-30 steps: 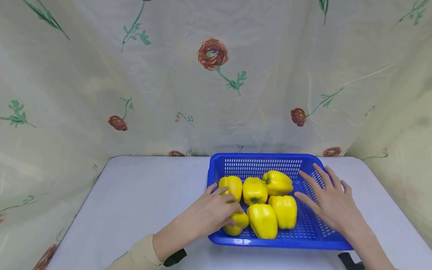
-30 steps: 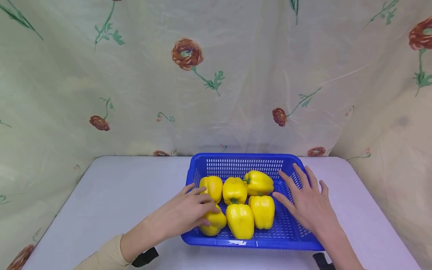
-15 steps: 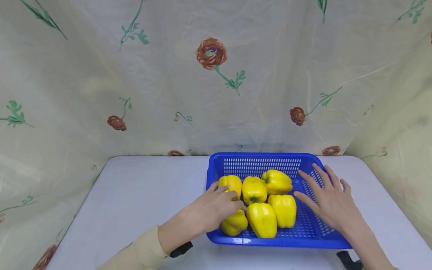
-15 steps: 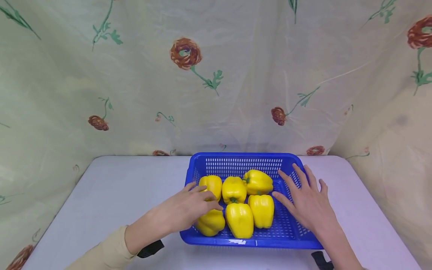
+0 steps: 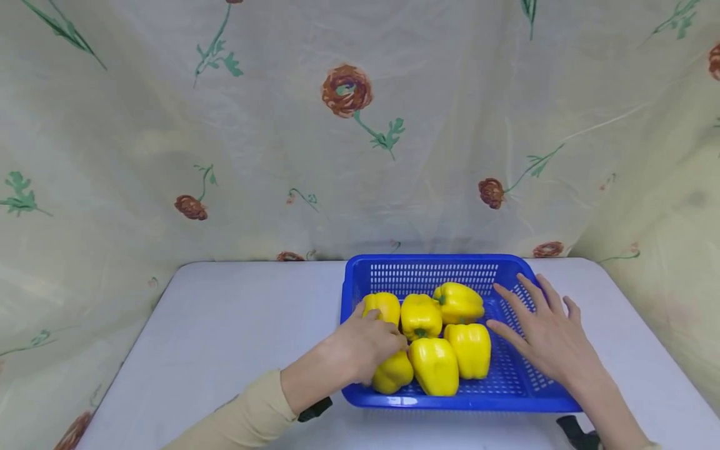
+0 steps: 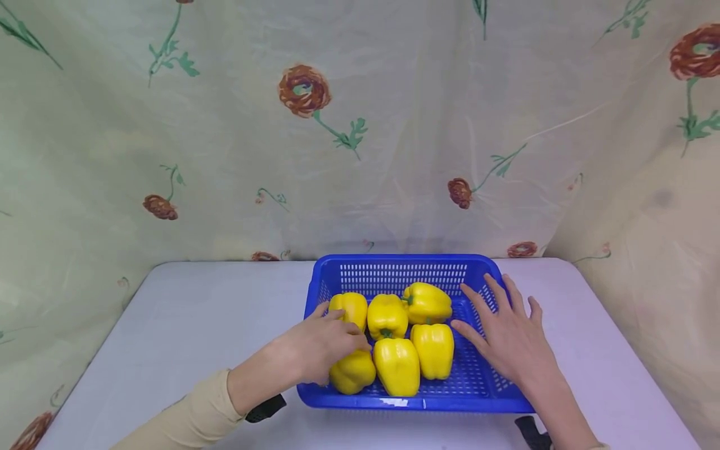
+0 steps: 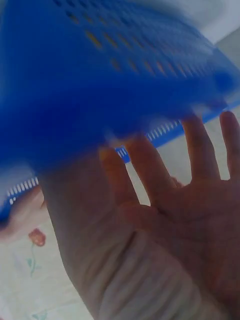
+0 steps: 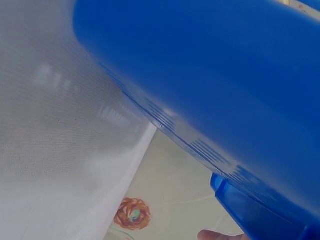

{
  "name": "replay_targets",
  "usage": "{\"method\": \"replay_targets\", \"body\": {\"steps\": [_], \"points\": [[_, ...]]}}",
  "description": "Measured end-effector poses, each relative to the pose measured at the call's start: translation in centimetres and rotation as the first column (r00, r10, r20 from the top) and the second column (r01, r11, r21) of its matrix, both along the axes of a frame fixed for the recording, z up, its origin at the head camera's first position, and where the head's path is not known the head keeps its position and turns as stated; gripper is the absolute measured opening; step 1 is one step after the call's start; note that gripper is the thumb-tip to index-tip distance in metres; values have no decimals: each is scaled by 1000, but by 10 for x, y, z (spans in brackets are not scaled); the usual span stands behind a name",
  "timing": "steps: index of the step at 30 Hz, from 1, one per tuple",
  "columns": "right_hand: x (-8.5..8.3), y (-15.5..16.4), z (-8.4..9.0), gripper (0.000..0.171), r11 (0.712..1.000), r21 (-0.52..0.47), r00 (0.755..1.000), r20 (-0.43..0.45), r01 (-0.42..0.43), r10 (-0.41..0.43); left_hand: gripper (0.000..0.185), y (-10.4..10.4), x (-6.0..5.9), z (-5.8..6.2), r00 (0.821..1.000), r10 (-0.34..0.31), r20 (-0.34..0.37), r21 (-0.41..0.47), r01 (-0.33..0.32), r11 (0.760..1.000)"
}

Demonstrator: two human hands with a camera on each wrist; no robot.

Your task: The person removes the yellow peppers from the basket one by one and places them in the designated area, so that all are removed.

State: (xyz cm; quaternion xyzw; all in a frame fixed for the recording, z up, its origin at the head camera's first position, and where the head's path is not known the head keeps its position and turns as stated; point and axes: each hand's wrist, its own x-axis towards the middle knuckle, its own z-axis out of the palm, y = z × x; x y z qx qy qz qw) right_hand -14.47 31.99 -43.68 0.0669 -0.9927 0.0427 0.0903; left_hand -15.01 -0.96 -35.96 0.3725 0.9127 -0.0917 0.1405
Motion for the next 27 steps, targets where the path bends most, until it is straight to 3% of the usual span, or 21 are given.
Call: {"method": "replay_targets", "body": {"steps": [13,21,27], "points": [[-3,0,1,77,1000,-2,999,33,7,-7,80,0,-1,-18,991,-43,-127,-12,42,999],[-2,0,0,79,1000,-1,999,38,5,-5,74,-4,2,-17,987,-54,-154,-1,55,999],[-3,-1,0,79,1000,-2,999,45,16,-16,72,-12,3,-12,979,-63,-193,60,76,995]]}}
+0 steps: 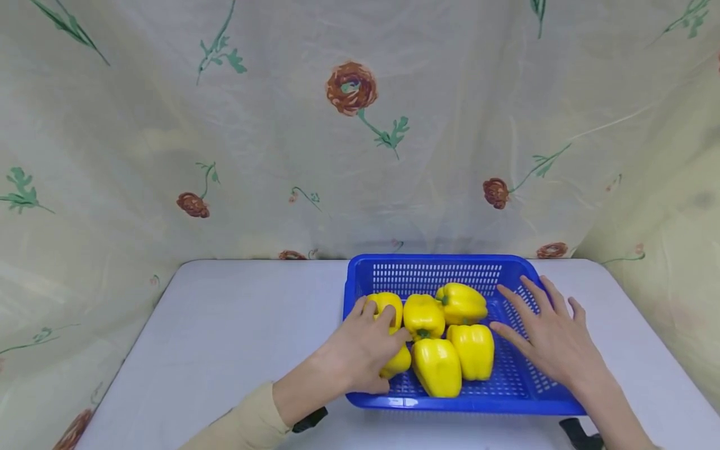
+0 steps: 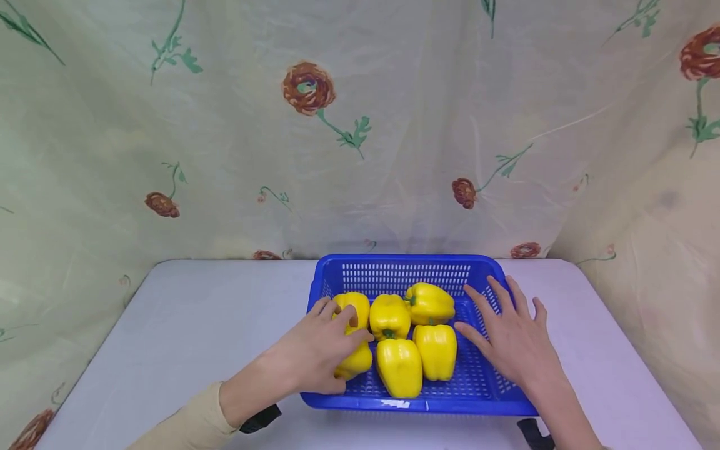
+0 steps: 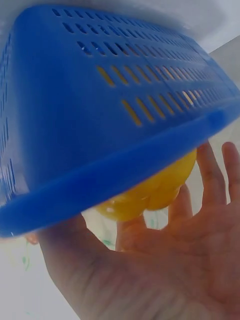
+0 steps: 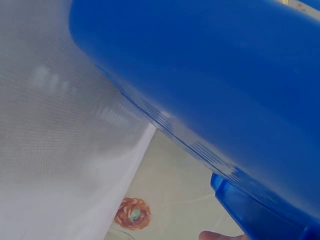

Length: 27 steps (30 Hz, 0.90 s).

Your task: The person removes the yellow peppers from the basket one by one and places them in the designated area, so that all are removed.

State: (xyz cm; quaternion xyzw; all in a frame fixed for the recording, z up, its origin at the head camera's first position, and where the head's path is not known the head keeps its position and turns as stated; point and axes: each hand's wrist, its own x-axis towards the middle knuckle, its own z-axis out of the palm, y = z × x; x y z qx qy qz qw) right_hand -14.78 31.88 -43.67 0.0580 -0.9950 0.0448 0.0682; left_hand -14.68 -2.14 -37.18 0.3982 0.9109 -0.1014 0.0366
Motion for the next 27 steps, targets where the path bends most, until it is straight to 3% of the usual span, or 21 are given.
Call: {"method": "replay_targets", "body": {"steps": [9,13,20,27], "points": [[0,0,1,79,1000,-3,1000,2,0,0,67,-9,-1,3,1000,-3,21,148,-1,989],[0,0,1,80,1000,-6,1000,7,0,0,66,-13,-1,5,1000,-8,-8,185,9,983],[0,0,1,80,1000,-9,1000,6,-1,1,61,-22,-1,12,997,5,-71,236,12,972],[0,0,1,79,1000,-12,1000,5,-1,1,64,-30,-1,21,997,31,-67,247,-14,969]]}}
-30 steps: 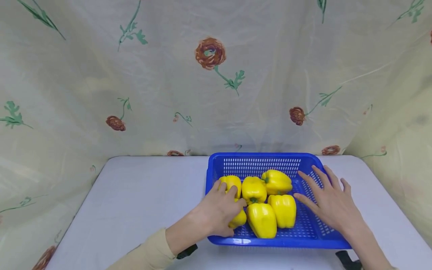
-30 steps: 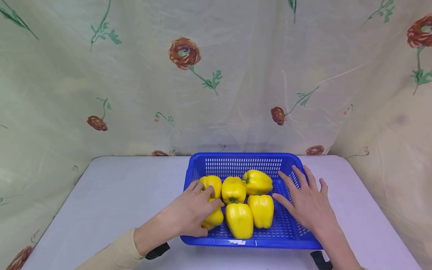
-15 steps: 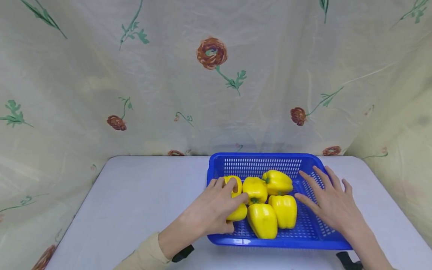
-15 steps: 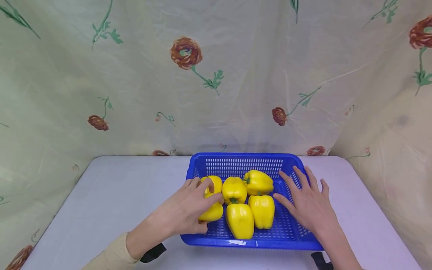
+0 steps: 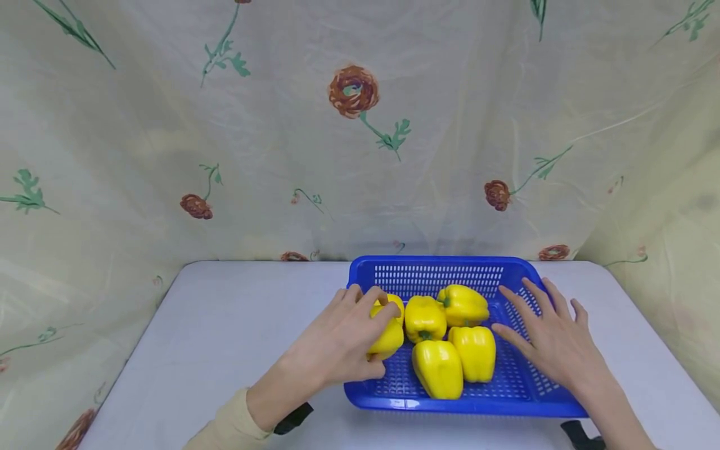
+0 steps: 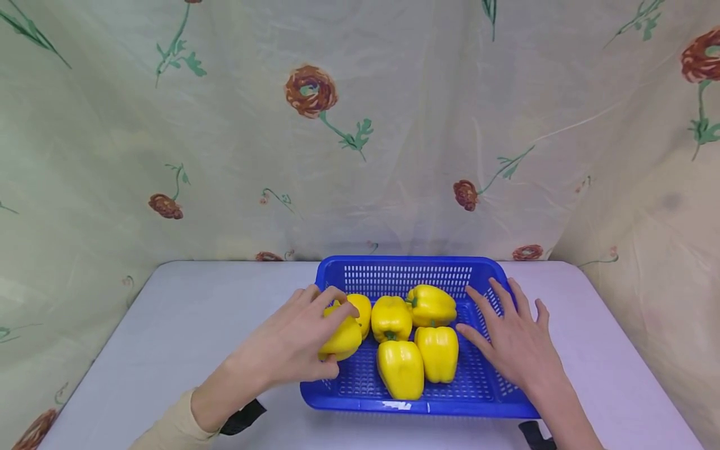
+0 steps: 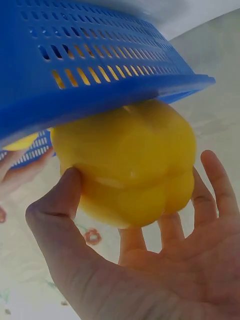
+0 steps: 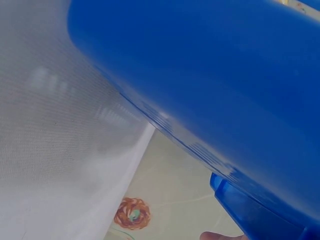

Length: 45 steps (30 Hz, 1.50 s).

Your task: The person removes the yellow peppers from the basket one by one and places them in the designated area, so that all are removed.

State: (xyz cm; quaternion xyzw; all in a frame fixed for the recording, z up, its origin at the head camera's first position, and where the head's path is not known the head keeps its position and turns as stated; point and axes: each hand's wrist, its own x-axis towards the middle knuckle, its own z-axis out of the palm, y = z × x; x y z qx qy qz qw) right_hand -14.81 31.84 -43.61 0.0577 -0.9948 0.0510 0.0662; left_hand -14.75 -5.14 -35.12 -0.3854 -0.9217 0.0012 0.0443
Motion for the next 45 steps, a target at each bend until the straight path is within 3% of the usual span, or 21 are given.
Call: {"method": "replay_targets", "body": {"steps": [16,26,36,45], "points": [[0,1,-1,79,1000,-3,1000,-8,-2,2,66,-23,-3,6,993,60,-98,83,-52,995],[0,1,-1,79,1000,-2,1000,-6,0,0,57,-33,-6,1,978,82,-191,156,-52,986],[0,2,-1,79,1000,2,1000,-6,-5,5,58,-48,-9,-4,940,210,-269,158,-172,972],[1,1,-1,80,1000,-6,1000,-1,-6,6,60,-60,-15,-14,915,308,-261,195,-263,945]]}}
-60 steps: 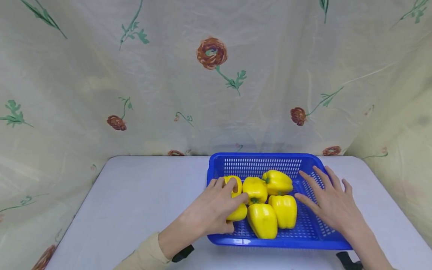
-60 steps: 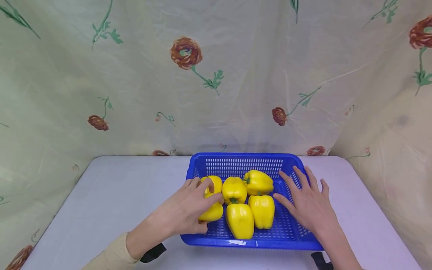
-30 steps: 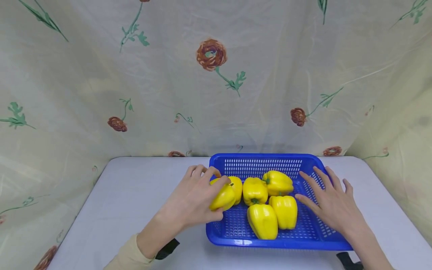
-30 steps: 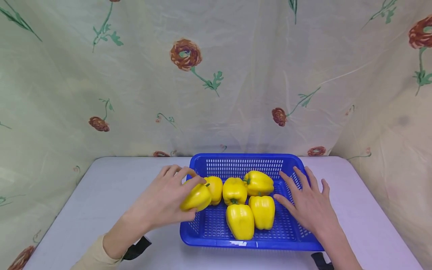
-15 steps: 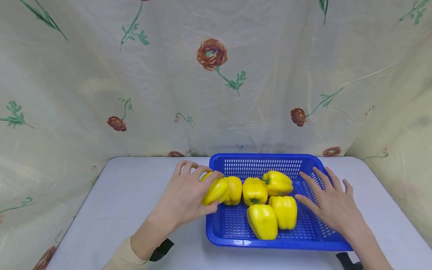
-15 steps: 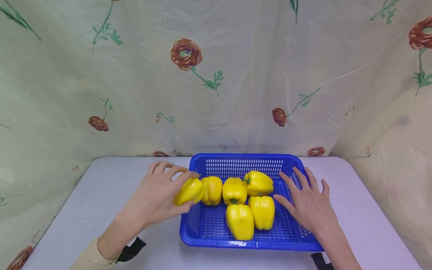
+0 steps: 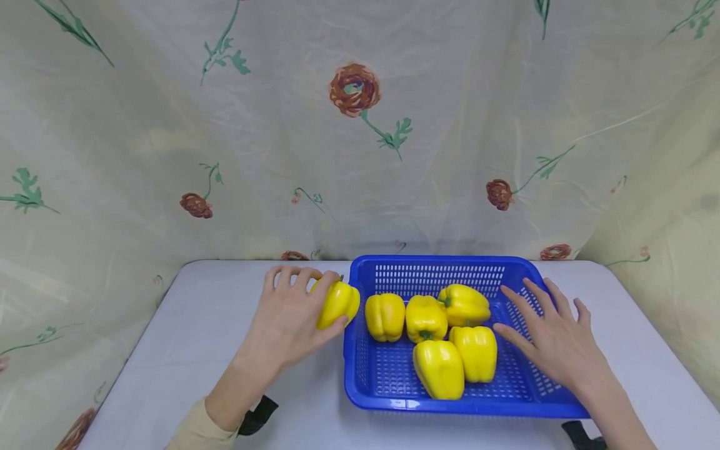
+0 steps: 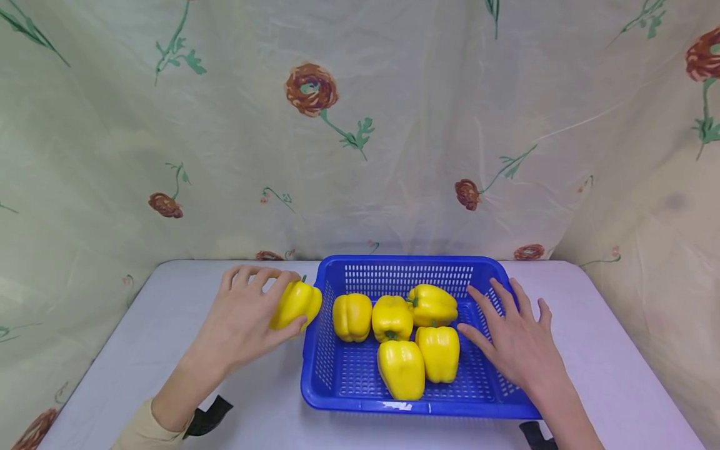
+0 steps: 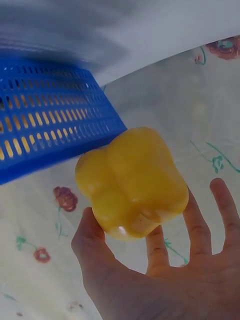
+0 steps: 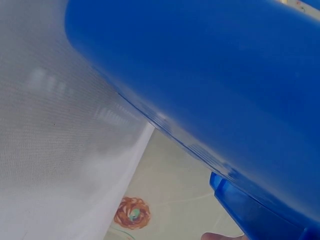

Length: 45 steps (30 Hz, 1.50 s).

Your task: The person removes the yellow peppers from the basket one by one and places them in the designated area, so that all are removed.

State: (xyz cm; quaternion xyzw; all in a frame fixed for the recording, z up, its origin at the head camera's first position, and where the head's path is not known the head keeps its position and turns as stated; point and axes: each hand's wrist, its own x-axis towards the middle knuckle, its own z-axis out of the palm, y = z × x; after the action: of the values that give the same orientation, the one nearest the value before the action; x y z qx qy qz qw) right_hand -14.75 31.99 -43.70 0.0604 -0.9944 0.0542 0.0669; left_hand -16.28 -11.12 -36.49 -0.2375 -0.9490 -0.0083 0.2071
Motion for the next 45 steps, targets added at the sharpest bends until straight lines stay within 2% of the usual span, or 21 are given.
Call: {"method": "replay_targets", "body": {"steps": [12,17,23,26,32,38,45], "points": [[-1,2,-2,80,1000,15,1000,12,2,-2,68,-10,-14,-23,991,130,-23,66,-128,990],[-1,2,-1,80,1000,16,1000,4,0,0,69,-10,-23,-38,985,165,-46,66,-162,985],[0,1,0,79,1000,15,1000,0,2,-2,72,-4,-33,-56,975,220,22,44,-221,974],[0,1,-1,80,1000,13,1000,1,3,-3,72,-3,-37,-63,970,242,19,50,-242,969],[0,0,-1,79,1000,10,1000,-10,2,-1,70,-3,-44,-76,967,254,-19,39,-253,967],[0,0,-1,79,1000,18,1000,-7,2,-1,70,-3,-51,-90,968,250,0,12,-250,968],[1,0,-1,78,1000,19,1000,-12,2,-2,69,2,-57,-98,966,258,9,28,-258,966]]}}
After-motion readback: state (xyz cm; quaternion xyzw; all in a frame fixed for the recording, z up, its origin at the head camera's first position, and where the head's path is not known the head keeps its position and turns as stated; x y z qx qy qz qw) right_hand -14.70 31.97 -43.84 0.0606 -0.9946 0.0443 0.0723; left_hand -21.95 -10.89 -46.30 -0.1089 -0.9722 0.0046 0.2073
